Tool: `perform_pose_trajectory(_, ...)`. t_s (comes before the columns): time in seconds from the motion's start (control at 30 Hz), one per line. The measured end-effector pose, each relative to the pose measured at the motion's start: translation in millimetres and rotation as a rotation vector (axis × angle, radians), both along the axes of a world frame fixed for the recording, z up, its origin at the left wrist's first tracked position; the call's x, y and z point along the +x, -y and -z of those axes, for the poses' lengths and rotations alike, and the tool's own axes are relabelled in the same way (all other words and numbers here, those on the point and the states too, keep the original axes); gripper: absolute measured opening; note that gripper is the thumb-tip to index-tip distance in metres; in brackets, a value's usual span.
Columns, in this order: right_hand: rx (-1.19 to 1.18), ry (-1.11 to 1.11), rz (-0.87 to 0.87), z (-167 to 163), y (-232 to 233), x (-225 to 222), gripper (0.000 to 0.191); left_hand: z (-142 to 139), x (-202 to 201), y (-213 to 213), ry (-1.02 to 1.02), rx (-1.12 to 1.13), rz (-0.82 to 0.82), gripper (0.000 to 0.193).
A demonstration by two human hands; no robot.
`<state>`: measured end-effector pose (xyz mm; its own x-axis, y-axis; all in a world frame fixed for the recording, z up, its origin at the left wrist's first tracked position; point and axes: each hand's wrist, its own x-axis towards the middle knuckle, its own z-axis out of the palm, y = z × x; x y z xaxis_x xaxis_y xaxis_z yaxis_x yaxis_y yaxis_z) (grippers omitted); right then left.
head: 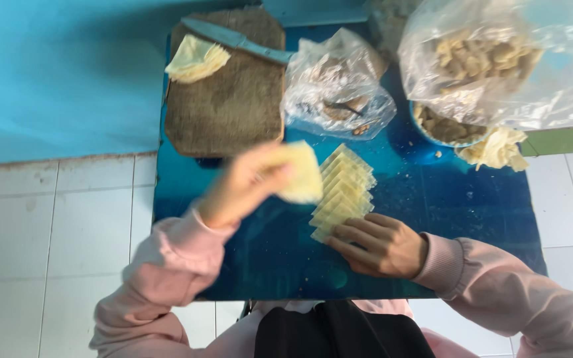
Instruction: The person spoons brown filling from a plastic bag onto triangular pastry wrappers on a blue table, folds each wrapper over the filling by hand, and stacks the folded pastries on the table. A knife and a stack of unused wrappers sit on a wooden cutting board beside the work area.
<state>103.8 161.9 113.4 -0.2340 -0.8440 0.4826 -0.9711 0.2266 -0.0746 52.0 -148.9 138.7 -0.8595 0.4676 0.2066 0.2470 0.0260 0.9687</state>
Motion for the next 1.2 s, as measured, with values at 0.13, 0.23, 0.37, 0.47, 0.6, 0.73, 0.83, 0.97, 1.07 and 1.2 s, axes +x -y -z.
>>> perform_pose_trajectory(0.13, 0.011, 0.051, -0.019, 5, -1, -3, 0.045, -20, -51, 33, -0.251, -0.301, -0.440, 0.028)
perform_pose_trajectory(0.23, 0.018, 0.107, -0.032, 7, -1, -5, 0.046, -23, -70, 45, -0.391, -0.637, -0.589, 0.027)
perform_pose_trajectory(0.37, 0.013, 0.203, -0.037, 8, -2, -3, 0.050, -17, -73, 42, -0.479, -1.041, -0.763, 0.025)
perform_pose_trajectory(0.47, -0.029, 0.253, -0.016, 7, 0, -2, 0.050, -23, -68, 41, -0.627, -1.036, -0.817, 0.029)
perform_pose_trajectory(0.6, -0.069, 0.320, -0.009, -1, 2, -2, 0.052, -38, -52, 25, -0.774, -1.050, -0.843, 0.033)
perform_pose_trajectory(0.73, -0.093, 0.280, 0.029, -14, 1, -7, 0.047, -51, -16, -9, -0.911, -0.881, -0.743, 0.023)
perform_pose_trajectory(0.83, -0.116, 0.118, 0.227, -24, -8, -22, 0.037, -48, 27, -41, -0.898, -0.733, -0.471, 0.016)
perform_pose_trajectory(0.97, -0.158, 0.072, 0.860, -38, -34, -36, 0.028, -29, 73, -71, -1.092, -0.685, -0.257, 0.017)
perform_pose_trajectory(1.07, -0.034, 0.104, 1.051, -46, -59, -43, 0.032, -5, 88, -76, -1.129, -0.734, -0.176, 0.026)
perform_pose_trajectory(1.2, 0.067, 0.104, 1.124, -46, -75, -47, 0.043, 21, 89, -75, -1.131, -0.795, -0.119, 0.028)
